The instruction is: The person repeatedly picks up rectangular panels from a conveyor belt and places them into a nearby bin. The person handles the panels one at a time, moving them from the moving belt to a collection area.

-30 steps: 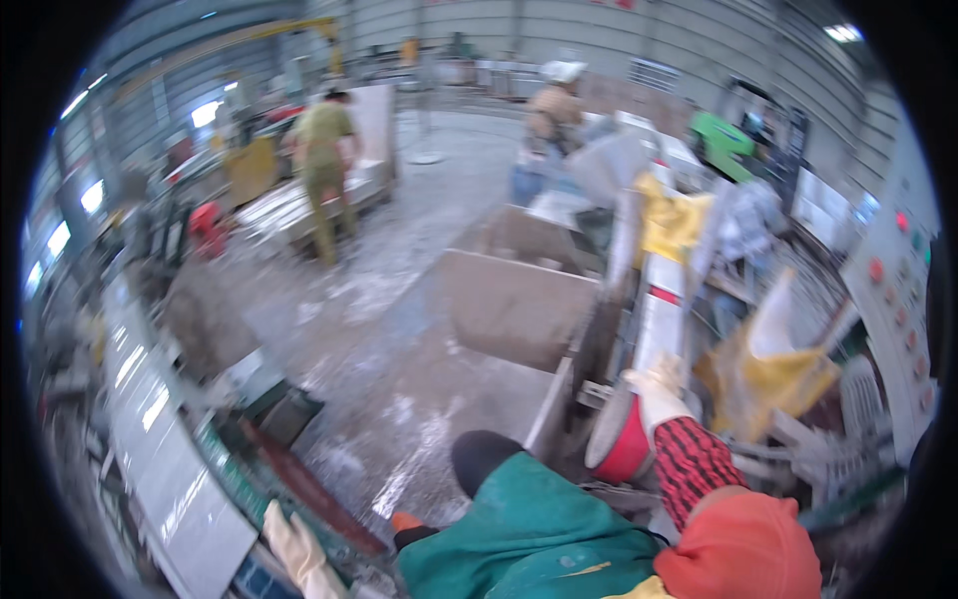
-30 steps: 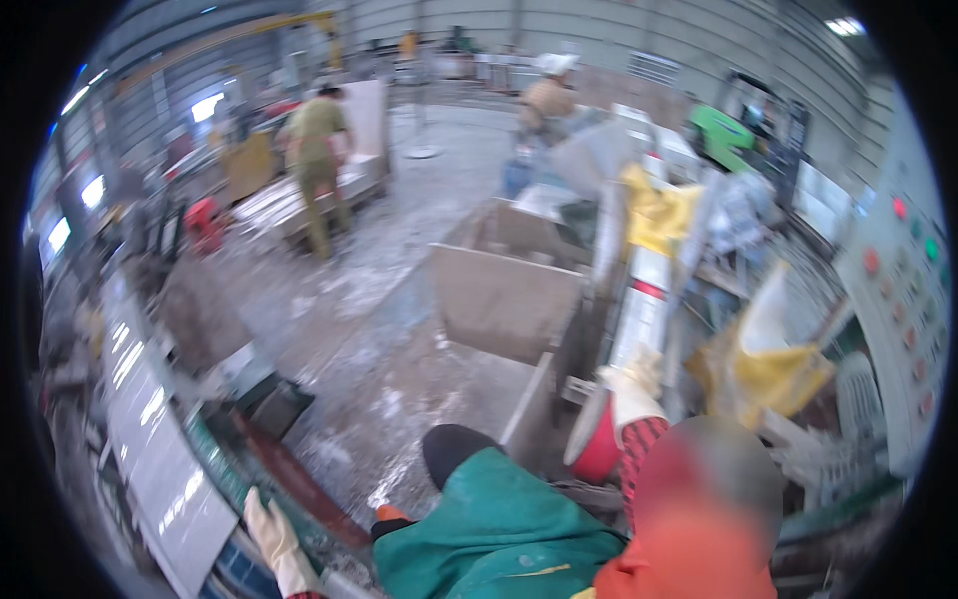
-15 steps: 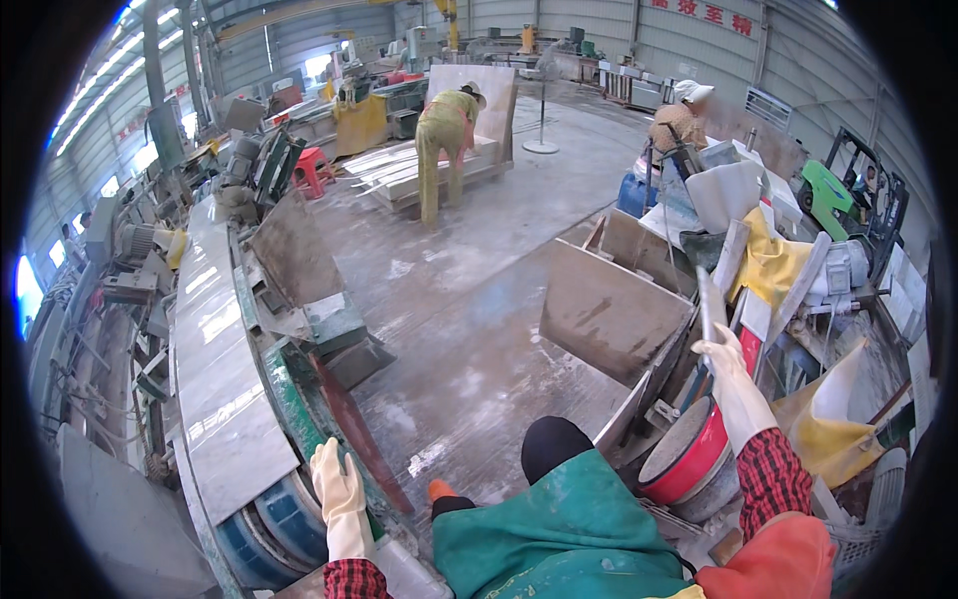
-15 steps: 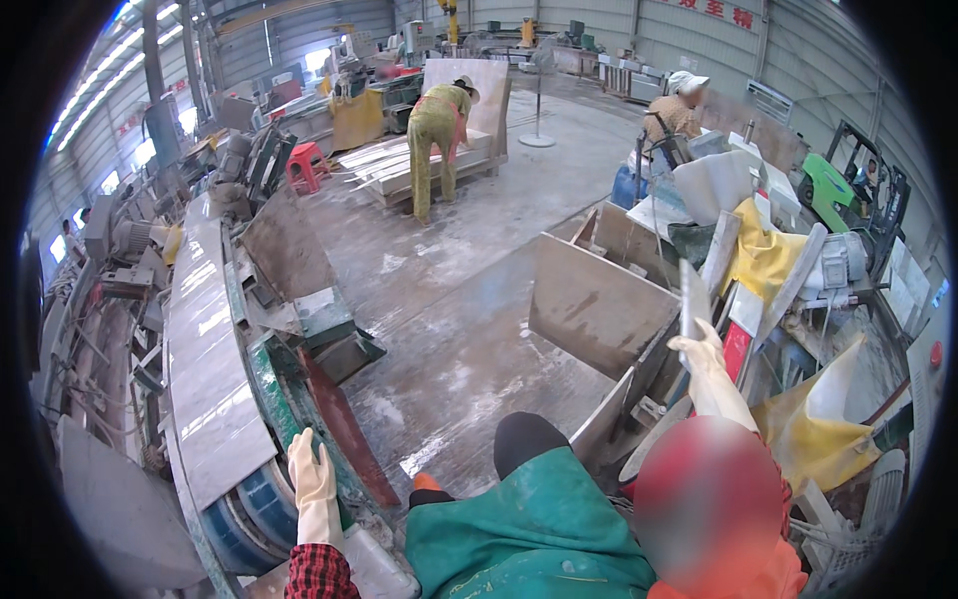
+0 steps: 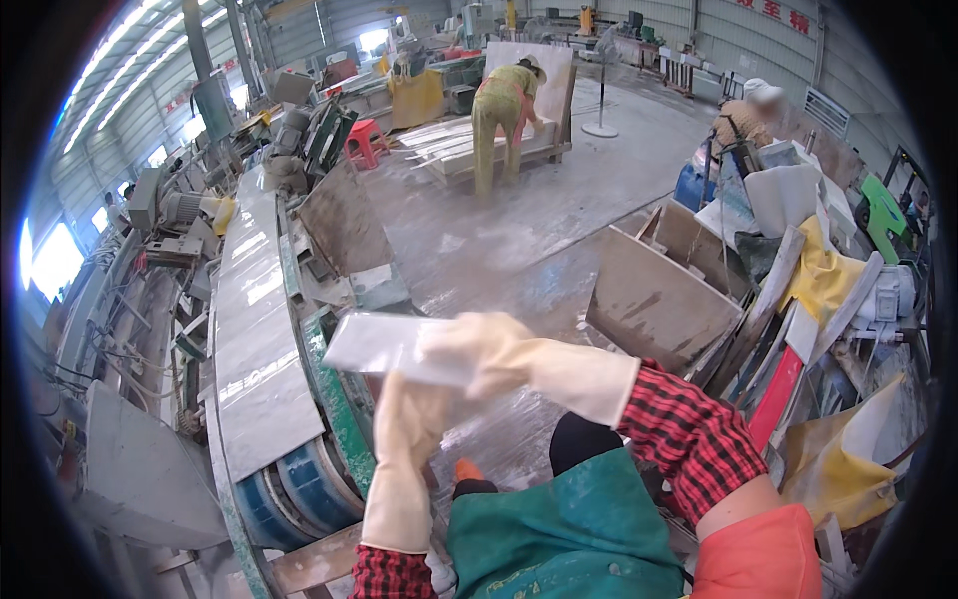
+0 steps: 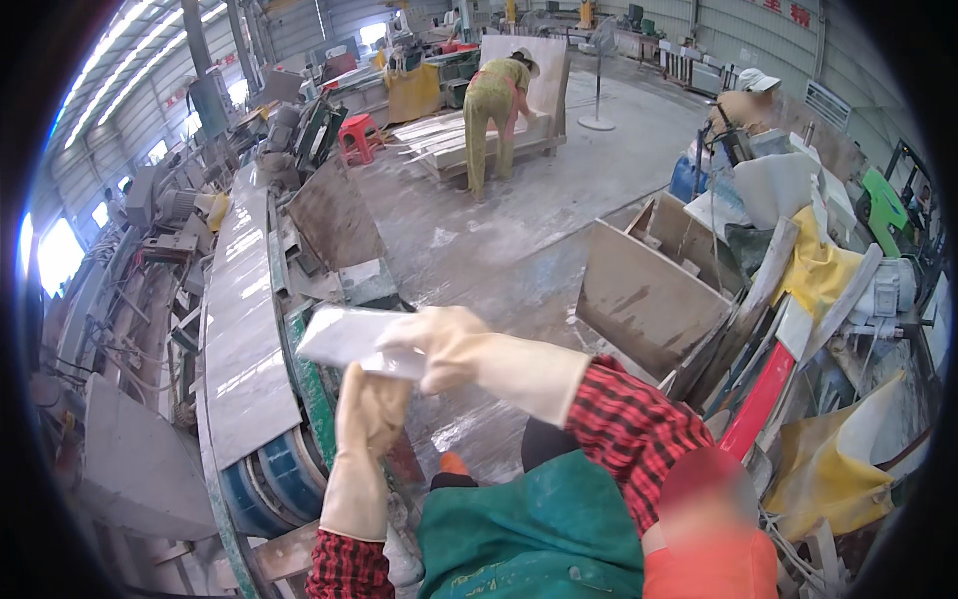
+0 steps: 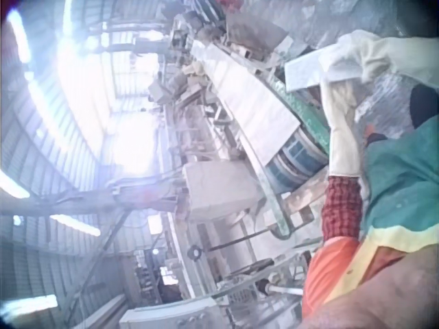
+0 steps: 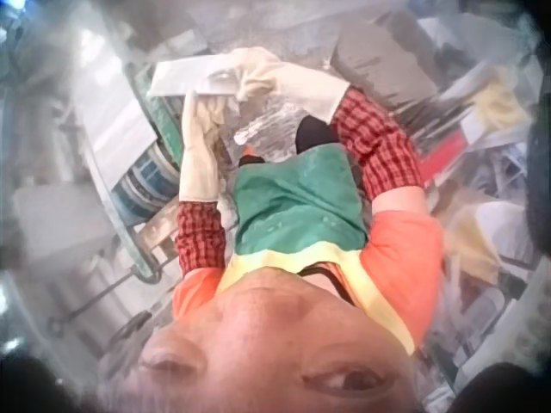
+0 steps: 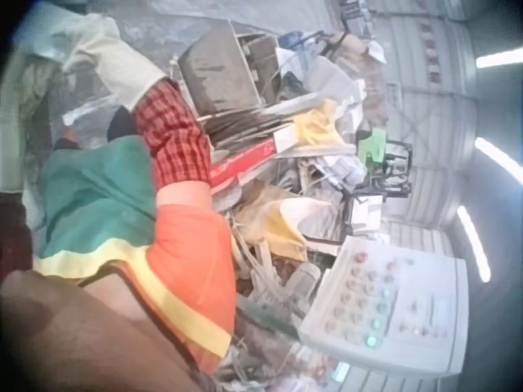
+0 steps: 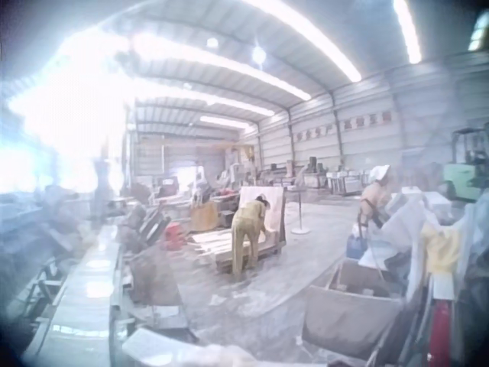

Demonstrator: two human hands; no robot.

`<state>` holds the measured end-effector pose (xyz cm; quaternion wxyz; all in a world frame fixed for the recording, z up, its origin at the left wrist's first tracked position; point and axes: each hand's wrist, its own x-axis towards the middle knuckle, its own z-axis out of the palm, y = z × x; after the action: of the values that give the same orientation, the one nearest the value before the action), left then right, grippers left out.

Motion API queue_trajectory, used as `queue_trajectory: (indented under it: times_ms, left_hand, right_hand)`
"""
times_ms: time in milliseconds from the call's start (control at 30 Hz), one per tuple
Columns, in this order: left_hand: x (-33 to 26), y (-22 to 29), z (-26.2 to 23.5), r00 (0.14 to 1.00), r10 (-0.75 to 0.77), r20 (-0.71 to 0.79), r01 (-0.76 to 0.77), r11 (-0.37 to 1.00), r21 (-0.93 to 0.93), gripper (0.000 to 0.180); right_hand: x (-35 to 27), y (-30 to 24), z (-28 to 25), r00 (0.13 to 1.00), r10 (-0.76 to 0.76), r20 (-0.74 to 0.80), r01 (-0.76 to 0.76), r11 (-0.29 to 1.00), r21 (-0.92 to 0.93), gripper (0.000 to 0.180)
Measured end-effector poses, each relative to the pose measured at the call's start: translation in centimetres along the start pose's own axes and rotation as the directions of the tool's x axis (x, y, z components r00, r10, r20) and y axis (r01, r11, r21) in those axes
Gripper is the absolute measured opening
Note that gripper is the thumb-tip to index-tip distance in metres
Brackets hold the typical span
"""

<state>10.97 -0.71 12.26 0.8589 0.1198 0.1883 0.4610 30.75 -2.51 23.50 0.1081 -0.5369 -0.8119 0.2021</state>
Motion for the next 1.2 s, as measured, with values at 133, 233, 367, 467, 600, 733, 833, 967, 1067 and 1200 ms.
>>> queue_trajectory:
  times_ms: [133,233,367,467,600,733,833,967,1067,1200]
  left_hand:
    - [-1.8,5.1,-5.1,0.939,0.287,-0.189,-0.315,0.938,-0.141,0.049]
    - [-5.0,8.9,-6.5,0.868,0.429,-0.251,-0.456,0.888,-0.056,0.048]
    - [-9.5,14.7,-12.9,0.705,0.533,-0.467,-0.581,0.812,0.05,0.046]
    - [-13.2,17.1,-18.9,0.621,0.556,-0.553,-0.638,0.768,0.055,0.045]
    - [-15.0,17.6,-22.1,0.524,0.548,-0.652,-0.696,0.717,0.043,0.043]
    - [-13.4,17.0,-23.3,0.559,0.415,-0.717,-0.638,0.768,-0.052,0.045]
    - [-12.1,16.2,-23.0,0.553,0.453,-0.699,-0.61,0.792,0.03,0.044]
    - [-11.8,16.9,-24.5,0.55,0.518,-0.655,-0.584,0.799,0.141,0.04]
    - [-10.9,17.3,-23.6,0.53,0.516,-0.673,-0.581,0.799,0.155,0.04]
    - [-10.5,17.8,-22.9,0.541,0.419,-0.729,-0.549,0.833,0.071,0.039]
  right_hand:
    - [4.6,-4.8,1.3,0.898,-0.438,0.037,0.42,0.831,-0.365,0.048]
    - [7.1,-5.6,1.8,0.821,-0.57,0.018,0.505,0.712,-0.489,0.065]
    - [5.1,-2.5,1.2,0.817,-0.556,-0.153,0.479,0.801,-0.359,0.066]
    - [0.6,4.9,1.2,0.896,-0.388,-0.217,0.263,0.856,-0.445,0.066]
    - [-11.6,15.6,1.3,0.944,0.147,-0.294,-0.233,0.93,-0.284,0.056]
    - [-29.4,25.1,3.0,0.702,0.506,-0.501,-0.668,0.712,-0.216,0.063]
    - [-41.6,28.1,4.3,0.444,0.676,-0.588,-0.846,0.533,-0.026,0.058]
    - [-53.4,29.4,7.5,0.158,0.759,-0.632,-0.969,0.241,0.048,0.057]
    - [-56.4,28.3,10.3,-0.026,0.789,-0.614,-0.988,0.074,0.136,0.056]
    - [-57.0,27.9,12.7,-0.023,0.768,-0.64,-0.987,0.083,0.136,0.056]
